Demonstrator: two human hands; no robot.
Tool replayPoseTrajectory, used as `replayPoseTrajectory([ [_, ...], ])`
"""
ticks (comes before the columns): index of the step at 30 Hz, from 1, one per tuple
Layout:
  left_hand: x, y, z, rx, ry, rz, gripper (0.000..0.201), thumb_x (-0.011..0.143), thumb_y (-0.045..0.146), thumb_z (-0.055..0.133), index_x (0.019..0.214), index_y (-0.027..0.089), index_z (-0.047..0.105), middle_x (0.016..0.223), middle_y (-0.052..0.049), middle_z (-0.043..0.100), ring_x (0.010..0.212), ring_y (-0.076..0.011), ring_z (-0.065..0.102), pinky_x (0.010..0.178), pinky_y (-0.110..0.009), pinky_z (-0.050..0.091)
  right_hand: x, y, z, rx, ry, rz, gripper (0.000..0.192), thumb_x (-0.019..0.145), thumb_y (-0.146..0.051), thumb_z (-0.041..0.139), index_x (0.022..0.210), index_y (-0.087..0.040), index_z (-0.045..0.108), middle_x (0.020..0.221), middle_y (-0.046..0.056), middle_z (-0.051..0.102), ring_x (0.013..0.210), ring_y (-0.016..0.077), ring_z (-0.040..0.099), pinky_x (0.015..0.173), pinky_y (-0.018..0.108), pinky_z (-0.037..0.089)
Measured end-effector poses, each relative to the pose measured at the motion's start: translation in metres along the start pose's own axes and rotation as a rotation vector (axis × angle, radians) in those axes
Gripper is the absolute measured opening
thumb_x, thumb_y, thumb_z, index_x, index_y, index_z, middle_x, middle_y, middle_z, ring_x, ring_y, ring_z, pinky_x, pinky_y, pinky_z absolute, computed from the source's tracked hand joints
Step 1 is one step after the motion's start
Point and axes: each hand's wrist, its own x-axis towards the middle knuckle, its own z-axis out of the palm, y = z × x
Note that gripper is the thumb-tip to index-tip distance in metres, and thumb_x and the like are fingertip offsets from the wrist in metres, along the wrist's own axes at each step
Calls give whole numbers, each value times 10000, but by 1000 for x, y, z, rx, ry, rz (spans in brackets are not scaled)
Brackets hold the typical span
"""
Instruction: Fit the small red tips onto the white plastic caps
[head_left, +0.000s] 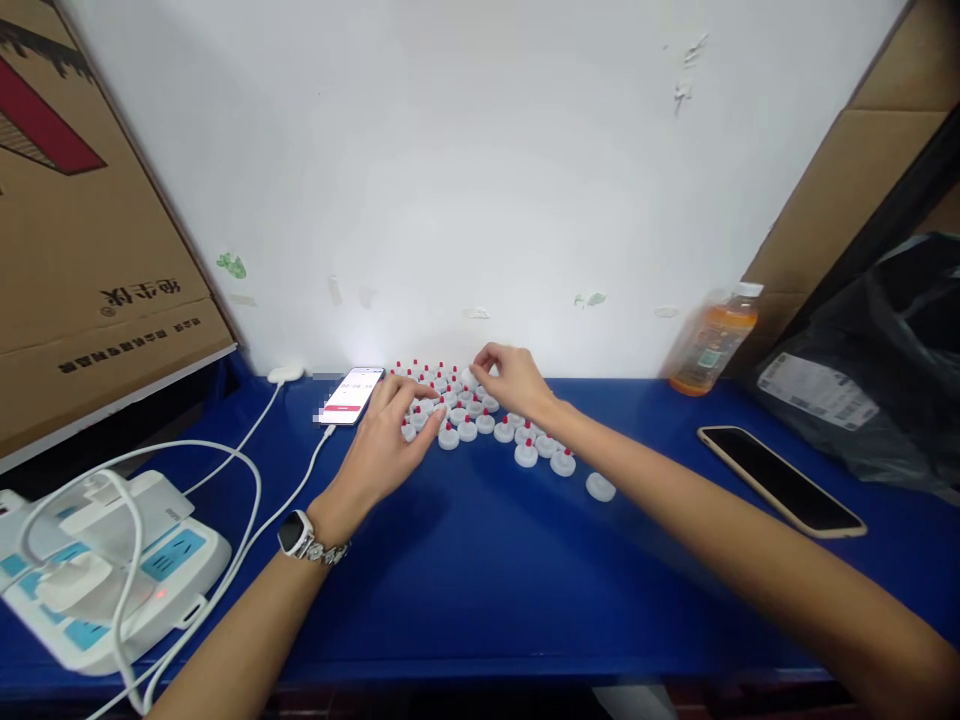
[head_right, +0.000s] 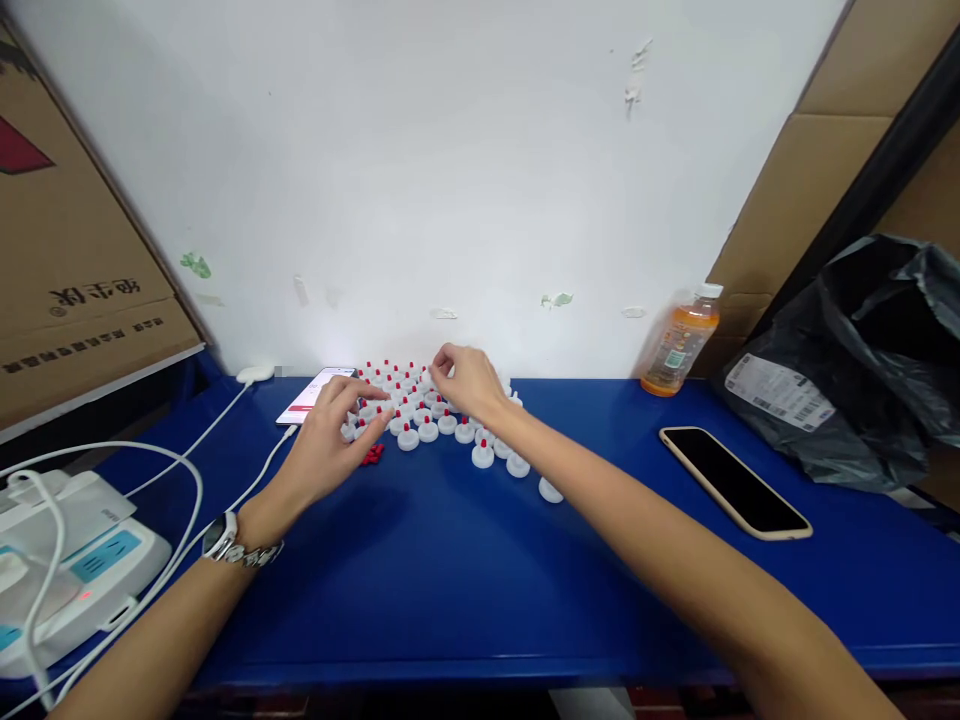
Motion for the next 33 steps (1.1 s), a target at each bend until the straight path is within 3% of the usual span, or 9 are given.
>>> replayPoseTrajectory([
  [3, -11, 4, -6, 16, -99, 83, 348, 939, 368, 602, 1241, 210, 533, 1249, -100, 544, 1206, -252, 504, 1029, -396, 421, -49, -41, 1, 318, -55, -54, 121, 875, -272, 612, 851, -186, 693, 770, 1, 704, 662, 127, 570, 634, 251, 426],
  [7, -29, -7, -11, -116, -330, -3, 208, 1031, 357, 412, 1110, 217, 543, 1042, -55, 609, 964, -202, 587, 858, -339, 474, -83, -63, 18, 455, -62, -46, 150, 916, -293, 588, 932, -195, 701, 782, -5, 702, 690, 122, 587, 656, 249, 442],
  [10, -40, -26, -18, -91, -298, -136, 237, 1039, 394, 374, 1030, 207, 520, 967, -45, 592, 867, -197, 580, 787, -336, 458, -81, -57, 36, 334, -113, -97, 153, 920, -247, 583, 1027, -196, 680, 851, 15, 705, 738, 135, 604, 699, 267, 458],
  [15, -48, -45, -25, -17, -296, -237, 262, 1029, 407, 369, 876, 211, 452, 885, -33, 565, 806, -200, 556, 717, -332, 423, -72, -50, 62, -84, -255, -312, 54, 881, -231, 656, 905, -184, 671, 880, 55, 658, 855, 193, 589, 806, 345, 437],
  [19, -49, -42, -22, -27, -319, -237, 265, 1029, 411, 361, 873, 216, 447, 879, -26, 553, 814, -198, 549, 714, -328, 414, -73, -49, 73, -148, -267, -338, 76, 930, -205, 592, 900, -183, 659, 890, 58, 640, 883, 198, 570, 820, 343, 430],
  [23, -51, -36, -20, -61, -313, -204, 258, 1028, 393, 354, 876, 214, 460, 886, -30, 558, 825, -197, 550, 724, -328, 420, -76, -46, 67, -110, -238, -342, 72, 932, -192, 584, 898, -186, 647, 931, 69, 640, 921, 209, 563, 851, 359, 428],
  [28, -52, -23, -13, -126, -320, -173, 271, 1033, 410, 354, 941, 208, 510, 884, -30, 577, 817, -194, 569, 712, -315, 440, -84, -49, 49, 249, -131, -151, 99, 952, -247, 537, 984, -206, 621, 903, 36, 663, 815, 166, 591, 756, 308, 459],
  [31, -53, -12, -8, -164, -353, -168, 291, 1032, 416, 373, 1140, 202, 539, 946, -51, 628, 842, -205, 611, 729, -321, 463, -88, -52, 43, 503, -60, 47, 223, 938, -336, 564, 1113, -210, 622, 865, 19, 684, 722, 149, 595, 658, 280, 451],
  [33, -54, -5, -6, -167, -365, -184, 354, 1030, 421, 388, 1287, 198, 488, 1000, -70, 652, 879, -220, 636, 757, -334, 479, -90, -54, 44, 625, -13, 136, 240, 910, -386, 604, 1050, -200, 659, 864, 30, 695, 720, 152, 598, 653, 281, 456],
])
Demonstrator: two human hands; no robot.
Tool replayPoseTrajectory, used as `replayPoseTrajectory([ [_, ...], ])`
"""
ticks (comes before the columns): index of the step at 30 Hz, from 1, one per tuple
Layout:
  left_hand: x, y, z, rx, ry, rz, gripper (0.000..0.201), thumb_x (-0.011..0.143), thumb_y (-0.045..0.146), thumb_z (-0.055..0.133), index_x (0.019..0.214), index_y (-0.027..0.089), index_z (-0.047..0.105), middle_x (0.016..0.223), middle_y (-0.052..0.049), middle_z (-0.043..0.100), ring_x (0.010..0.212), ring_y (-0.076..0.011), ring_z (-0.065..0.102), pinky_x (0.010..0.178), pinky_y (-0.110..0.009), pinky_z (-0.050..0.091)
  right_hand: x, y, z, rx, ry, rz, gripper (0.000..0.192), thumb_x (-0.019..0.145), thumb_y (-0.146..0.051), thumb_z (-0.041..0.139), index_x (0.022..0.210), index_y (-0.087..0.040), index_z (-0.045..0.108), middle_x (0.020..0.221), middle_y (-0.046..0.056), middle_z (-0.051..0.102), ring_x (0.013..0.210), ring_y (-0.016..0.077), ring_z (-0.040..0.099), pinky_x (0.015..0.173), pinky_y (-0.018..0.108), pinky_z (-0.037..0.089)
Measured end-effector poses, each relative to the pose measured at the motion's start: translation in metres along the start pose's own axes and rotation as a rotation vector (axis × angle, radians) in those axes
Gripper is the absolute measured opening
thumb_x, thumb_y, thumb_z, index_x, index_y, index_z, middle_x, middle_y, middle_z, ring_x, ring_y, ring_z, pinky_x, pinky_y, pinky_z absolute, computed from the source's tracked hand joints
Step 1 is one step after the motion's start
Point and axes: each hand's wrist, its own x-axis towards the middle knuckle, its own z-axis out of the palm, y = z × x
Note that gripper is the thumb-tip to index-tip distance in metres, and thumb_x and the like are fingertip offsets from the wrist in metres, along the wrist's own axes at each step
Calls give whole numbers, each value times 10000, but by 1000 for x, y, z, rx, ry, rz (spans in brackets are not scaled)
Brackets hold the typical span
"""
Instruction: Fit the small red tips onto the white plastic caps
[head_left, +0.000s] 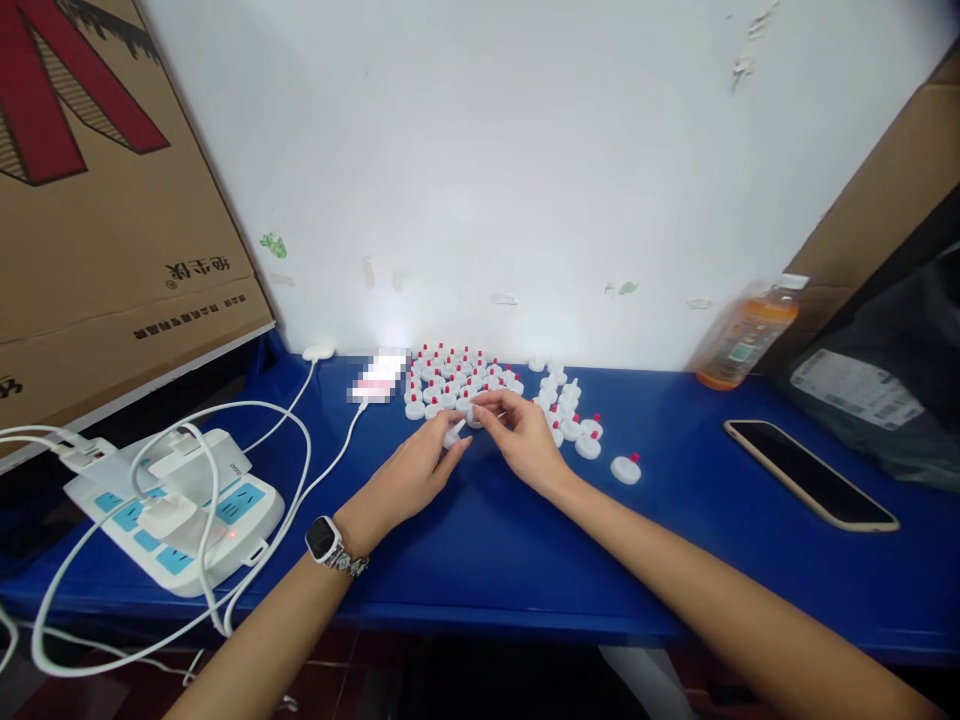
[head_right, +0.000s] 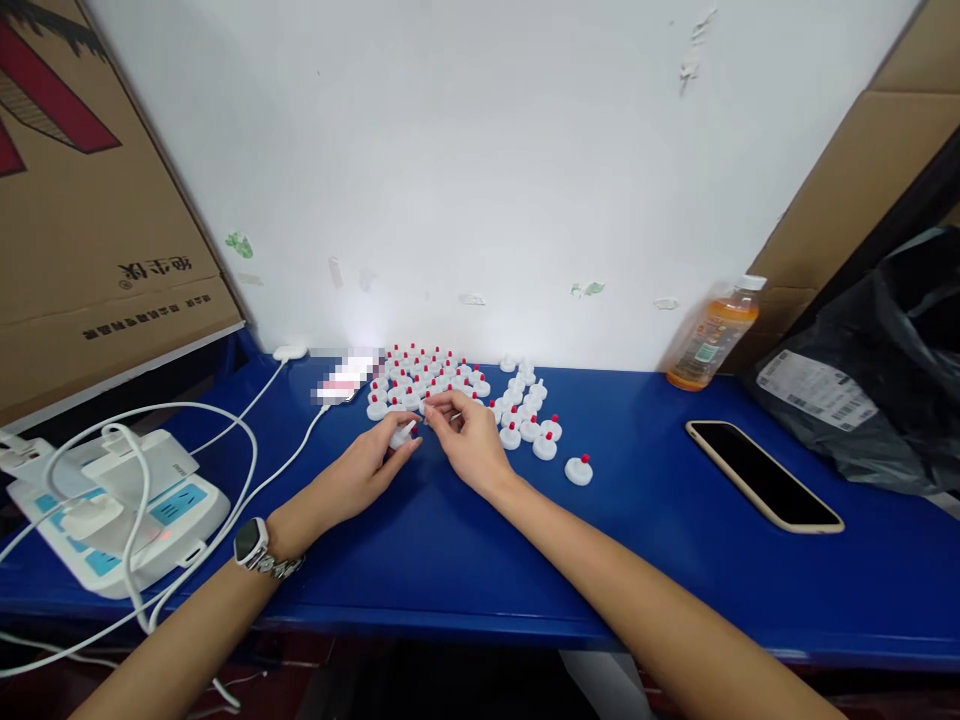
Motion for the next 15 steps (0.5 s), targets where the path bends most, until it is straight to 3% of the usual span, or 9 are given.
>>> replayPoseTrajectory([
  [4, -2, 5, 4, -3, -31, -18, 402, 1031, 412, 392, 1372, 202, 419, 1149, -114, 648, 989, -251, 650, 820, -366, 499, -5, -3, 7, 100, 50, 38, 231, 855, -427, 676, 858, -197, 656, 756, 11, 652, 651, 141, 547, 604, 274, 433],
  [10, -2, 5, 4, -24, -38, 21, 314, 1032, 388, 391, 1280, 208, 460, 1218, -129, 624, 1085, -265, 634, 880, -389, 508, -10, -3, 12, 150, 52, 11, 312, 825, -423, 709, 696, -211, 521, 605, -51, 490, 558, 109, 422, 534, 256, 351],
  [15, -4, 8, 2, -47, -46, 66, 353, 1032, 401, 397, 1327, 210, 426, 1245, -135, 622, 1132, -266, 631, 908, -390, 519, -2, -2, 7, 327, -25, 83, 390, 719, -509, 787, 670, -203, 550, 645, -22, 592, 589, 121, 520, 571, 264, 419],
])
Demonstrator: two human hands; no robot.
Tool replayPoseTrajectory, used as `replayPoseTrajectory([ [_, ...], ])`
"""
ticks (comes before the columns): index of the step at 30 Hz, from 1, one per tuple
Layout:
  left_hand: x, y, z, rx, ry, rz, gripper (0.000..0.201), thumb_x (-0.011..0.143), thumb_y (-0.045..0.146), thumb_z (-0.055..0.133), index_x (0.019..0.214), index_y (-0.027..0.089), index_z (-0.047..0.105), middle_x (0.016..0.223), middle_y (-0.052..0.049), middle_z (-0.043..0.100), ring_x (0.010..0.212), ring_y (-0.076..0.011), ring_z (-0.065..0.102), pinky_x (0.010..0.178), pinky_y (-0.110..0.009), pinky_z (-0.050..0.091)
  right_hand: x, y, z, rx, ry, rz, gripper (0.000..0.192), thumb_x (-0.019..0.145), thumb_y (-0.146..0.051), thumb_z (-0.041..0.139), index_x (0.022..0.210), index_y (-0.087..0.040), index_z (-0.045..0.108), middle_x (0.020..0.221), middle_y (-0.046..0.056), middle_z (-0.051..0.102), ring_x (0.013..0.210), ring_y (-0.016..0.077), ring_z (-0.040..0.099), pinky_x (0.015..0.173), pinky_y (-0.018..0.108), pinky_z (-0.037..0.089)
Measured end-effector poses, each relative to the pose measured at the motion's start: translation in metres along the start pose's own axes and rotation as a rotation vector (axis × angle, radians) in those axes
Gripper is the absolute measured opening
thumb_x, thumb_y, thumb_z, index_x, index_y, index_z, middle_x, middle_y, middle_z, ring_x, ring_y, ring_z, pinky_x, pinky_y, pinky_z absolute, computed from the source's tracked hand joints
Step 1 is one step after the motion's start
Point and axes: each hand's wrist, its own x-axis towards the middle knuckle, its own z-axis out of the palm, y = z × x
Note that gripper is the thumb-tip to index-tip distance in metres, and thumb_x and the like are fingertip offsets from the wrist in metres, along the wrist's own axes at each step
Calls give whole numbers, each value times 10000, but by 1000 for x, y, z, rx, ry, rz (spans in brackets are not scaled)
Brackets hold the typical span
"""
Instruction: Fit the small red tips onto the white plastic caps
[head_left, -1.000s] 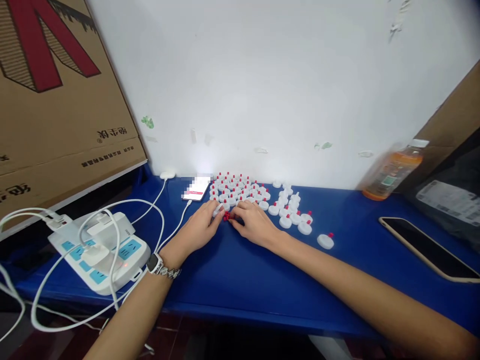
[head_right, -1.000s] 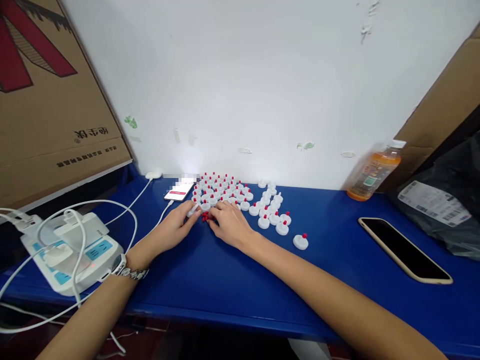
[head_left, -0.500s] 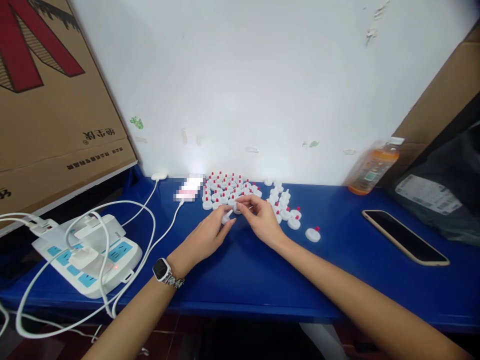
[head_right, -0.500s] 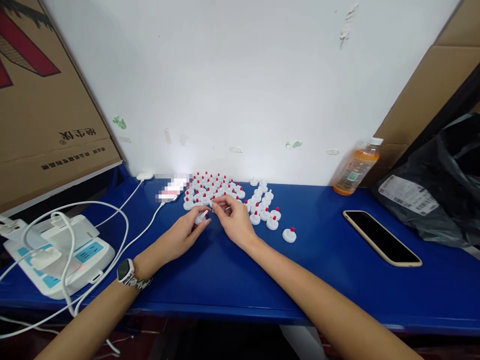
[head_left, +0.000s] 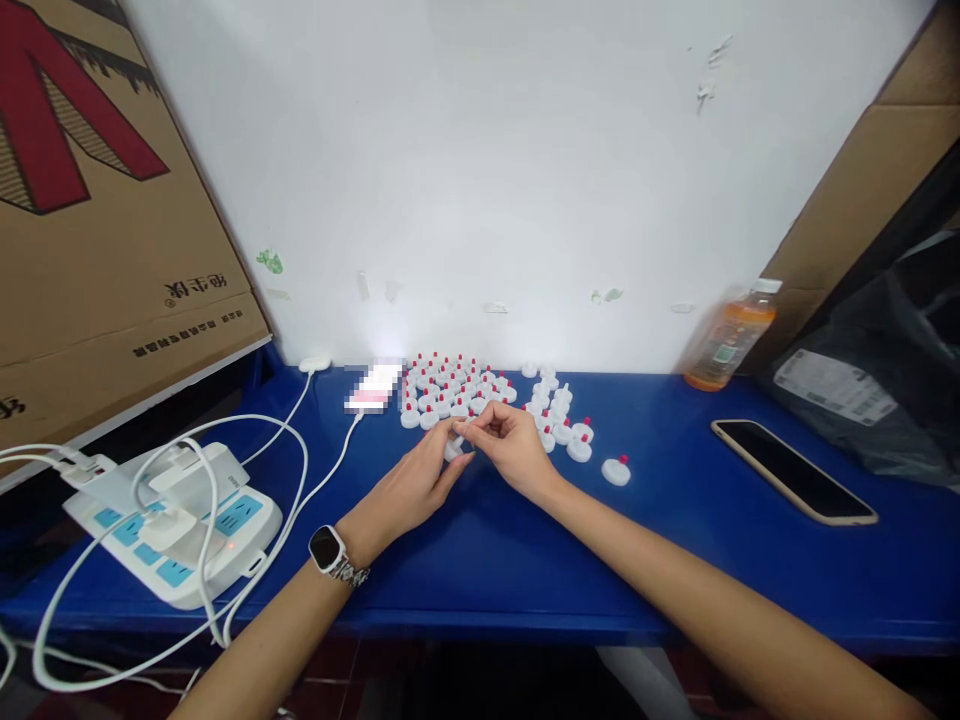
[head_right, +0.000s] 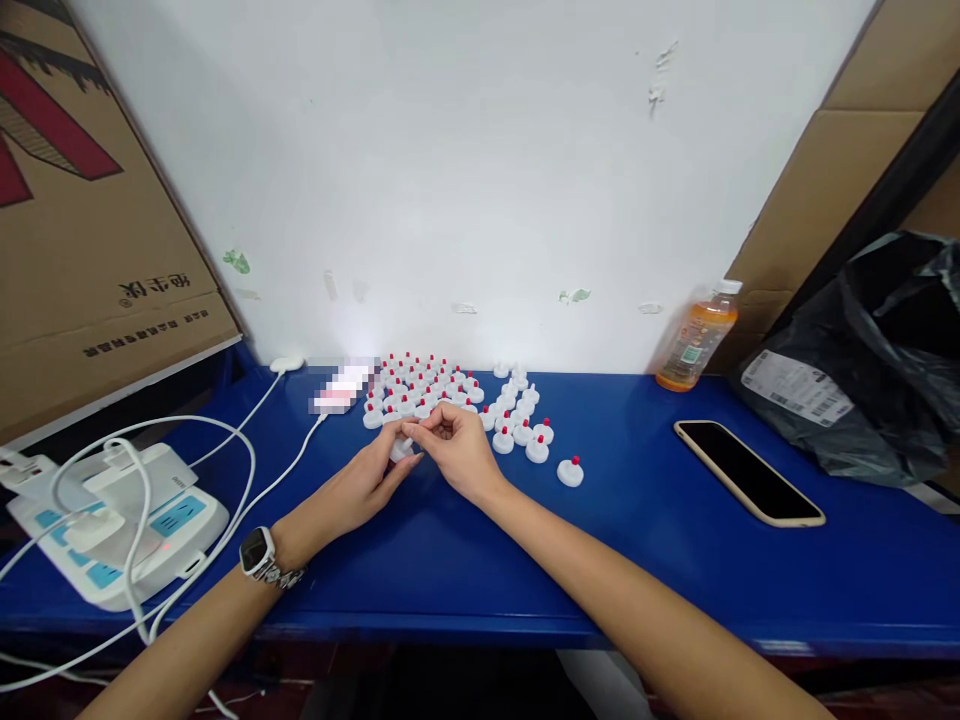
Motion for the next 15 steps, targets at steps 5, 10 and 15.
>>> replayPoseTrajectory([
  [5, -5, -2, 2, 27, 0, 1, 563, 1016, 394, 447, 1510, 213, 246, 1368, -182, 569, 1177, -292, 633, 955, -436, 520, 2, -4, -6, 1, -109, 58, 410, 678, -516, 820, 635, -196, 567, 633, -5, 633, 580, 131, 566, 580, 274, 456],
  [10, -7, 1, 6, 36, 13, 35, 598, 1019, 384, 442, 1544, 229, 204, 1467, -178, 501, 1210, -284, 625, 1000, -432, 512, -3, -7, -7, -63, -135, 34, 386, 744, -514, 774, 663, -195, 574, 647, -7, 620, 592, 129, 558, 577, 269, 437],
  [15, 3, 7, 3, 59, 48, 78, 656, 991, 437, 502, 1540, 228, 210, 1427, -157, 536, 1223, -283, 604, 997, -424, 503, 1, -26, -21, -209, -160, 0, 355, 795, -468, 724, 673, -200, 527, 599, -34, 546, 549, 110, 474, 530, 247, 366],
])
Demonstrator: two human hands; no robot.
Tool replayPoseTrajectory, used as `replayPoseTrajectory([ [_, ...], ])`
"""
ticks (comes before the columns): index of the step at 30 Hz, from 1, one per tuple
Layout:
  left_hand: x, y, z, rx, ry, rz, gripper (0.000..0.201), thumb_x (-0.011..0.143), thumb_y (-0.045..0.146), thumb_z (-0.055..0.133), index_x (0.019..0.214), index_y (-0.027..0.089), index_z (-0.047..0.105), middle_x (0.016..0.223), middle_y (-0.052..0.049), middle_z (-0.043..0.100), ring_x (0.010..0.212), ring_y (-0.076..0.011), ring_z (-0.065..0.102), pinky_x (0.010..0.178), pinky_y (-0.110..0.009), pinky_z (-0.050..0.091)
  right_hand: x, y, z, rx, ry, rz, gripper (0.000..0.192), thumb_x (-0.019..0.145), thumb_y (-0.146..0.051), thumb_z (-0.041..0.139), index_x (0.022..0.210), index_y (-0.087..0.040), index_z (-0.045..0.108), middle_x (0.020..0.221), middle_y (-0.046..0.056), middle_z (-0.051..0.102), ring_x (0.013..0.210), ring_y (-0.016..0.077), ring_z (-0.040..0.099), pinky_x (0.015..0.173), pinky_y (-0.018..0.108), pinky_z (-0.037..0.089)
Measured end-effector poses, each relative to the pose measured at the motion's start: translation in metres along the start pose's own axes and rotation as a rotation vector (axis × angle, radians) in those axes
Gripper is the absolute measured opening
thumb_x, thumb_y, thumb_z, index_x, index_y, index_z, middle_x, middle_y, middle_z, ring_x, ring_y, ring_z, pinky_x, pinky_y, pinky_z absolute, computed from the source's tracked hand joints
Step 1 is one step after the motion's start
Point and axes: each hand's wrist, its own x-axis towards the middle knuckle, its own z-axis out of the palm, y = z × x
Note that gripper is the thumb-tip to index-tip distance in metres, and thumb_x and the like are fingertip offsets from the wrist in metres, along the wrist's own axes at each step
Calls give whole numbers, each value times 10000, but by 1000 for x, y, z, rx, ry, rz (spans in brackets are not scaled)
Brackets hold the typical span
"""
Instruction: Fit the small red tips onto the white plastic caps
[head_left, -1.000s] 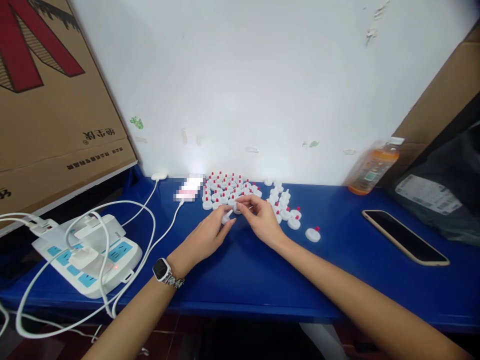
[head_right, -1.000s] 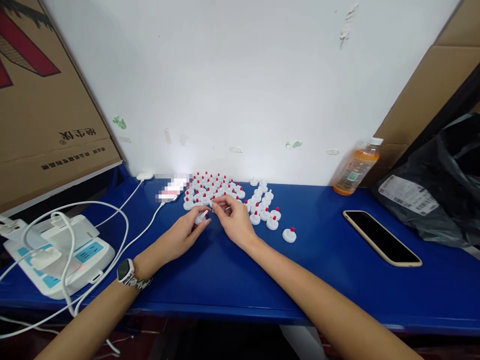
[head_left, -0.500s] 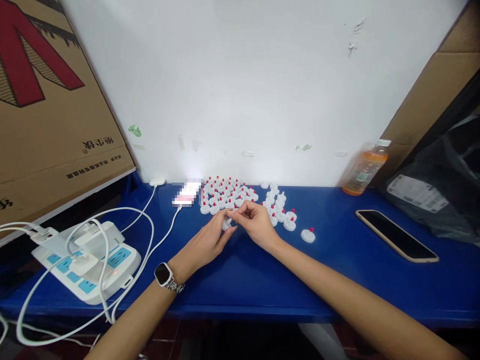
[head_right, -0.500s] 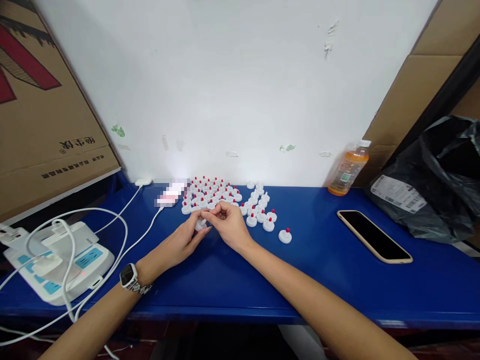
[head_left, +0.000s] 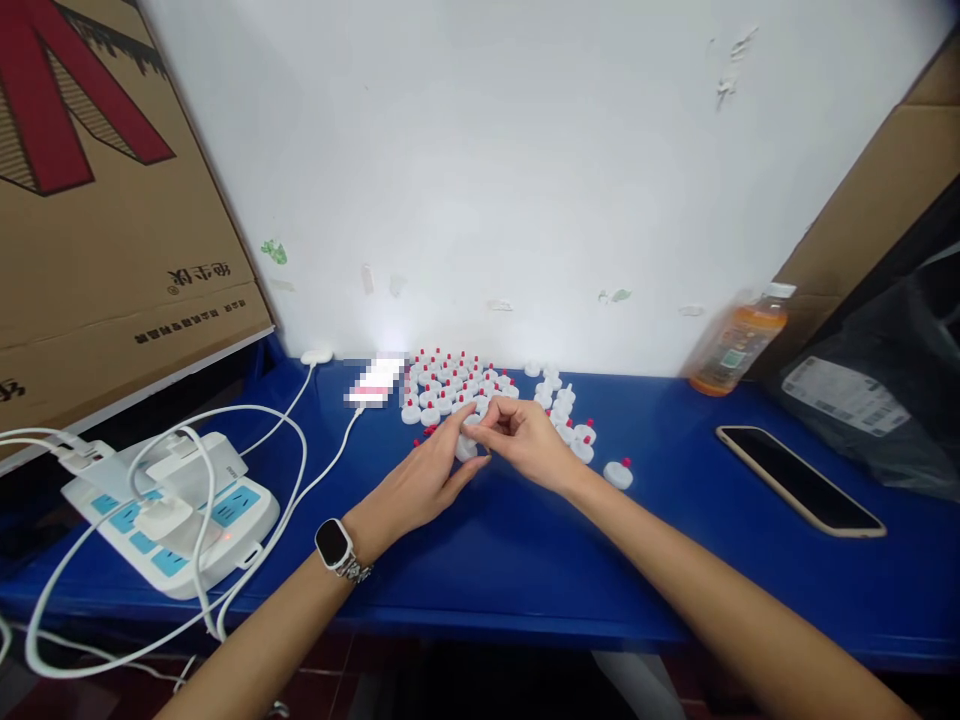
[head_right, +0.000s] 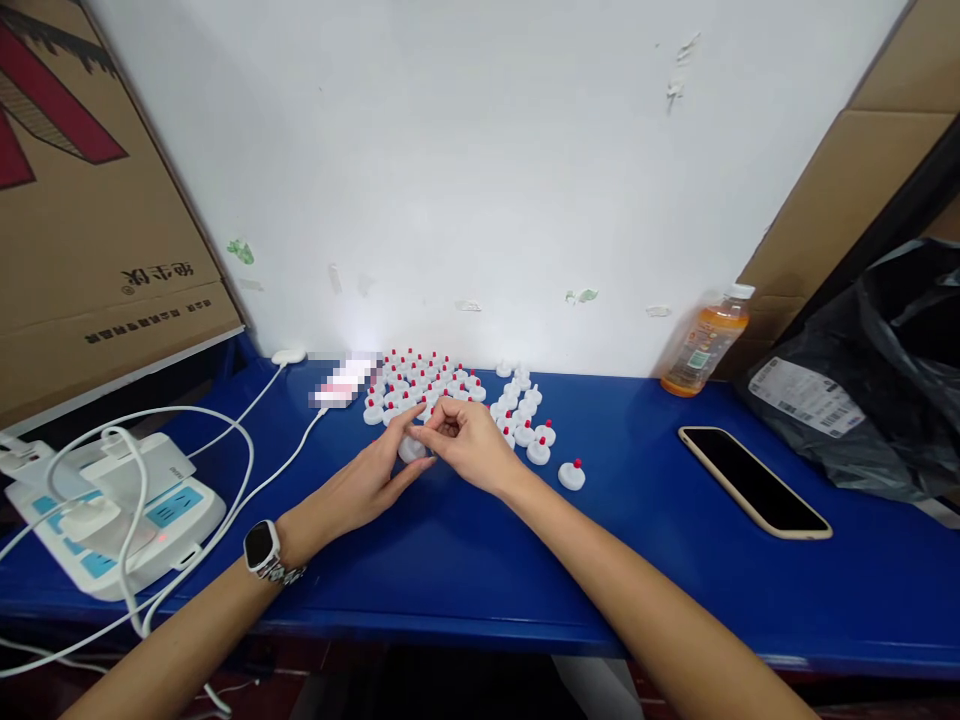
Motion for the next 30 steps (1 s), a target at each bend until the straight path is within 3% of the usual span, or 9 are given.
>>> replayPoseTrajectory([
  [2, 4, -4, -8, 43, 84, -2, 658, 957, 475, 555, 1501, 218, 289, 1342, -138, 591, 1181, -272, 607, 988, -421, 491, 3, -5, -13, -175, 28, -28, 298, 824, -405, 696, 683, -201, 531, 576, -45, 515, 534, 105, 433, 514, 241, 327],
  [5, 3, -17, -25, 102, 214, -113, 309, 1017, 428, 425, 1191, 213, 562, 1051, -64, 678, 926, -203, 651, 825, -337, 492, 9, -3, -26, -430, -13, -20, 225, 828, -301, 677, 673, -198, 551, 575, -40, 542, 531, 109, 454, 514, 240, 326],
  [7, -1, -29, -34, 144, 211, -227, 269, 1010, 425, 421, 983, 209, 580, 713, 11, 609, 631, -161, 582, 616, -287, 420, 14, 4, -27, -549, -89, -2, 173, 813, -233, 671, 678, -196, 570, 600, -29, 590, 543, 116, 504, 526, 240, 345],
  [9, -6, -39, -38, 176, 170, -309, 242, 986, 413, 455, 898, 215, 562, 615, 37, 542, 543, -152, 524, 551, -278, 353, 21, 12, -23, -662, -131, -7, 117, 798, -171, 661, 707, -198, 593, 648, -16, 635, 578, 126, 553, 552, 242, 361],
  [13, -10, -51, -31, 142, 101, -344, 186, 941, 365, 504, 850, 213, 560, 698, 0, 612, 609, -170, 570, 570, -281, 379, 34, 21, -11, -821, -88, -40, 71, 805, -148, 657, 822, -210, 626, 720, -1, 688, 666, 154, 615, 604, 251, 376],
  [18, 0, -45, -18, 37, 65, -313, 213, 939, 382, 490, 843, 204, 558, 750, -22, 637, 647, -173, 578, 603, -286, 417, 30, 14, -18, -789, -2, -50, 122, 839, -295, 670, 913, -203, 639, 693, -5, 690, 602, 148, 602, 581, 255, 372],
  [24, 20, -28, -7, -35, -18, -323, 275, 926, 438, 490, 792, 203, 540, 678, -1, 602, 598, -161, 539, 561, -276, 386, 34, 2, -52, -740, 126, -56, 145, 877, -258, 545, 820, -187, 657, 650, -2, 672, 551, 129, 564, 568, 249, 379],
  [30, 44, -12, 4, -55, -57, -250, 259, 928, 406, 476, 774, 202, 522, 641, 19, 552, 579, -149, 505, 549, -271, 361, 67, 24, -98, -876, 192, 84, 176, 873, -236, 512, 854, -183, 678, 712, 25, 706, 616, 148, 609, 597, 248, 405],
])
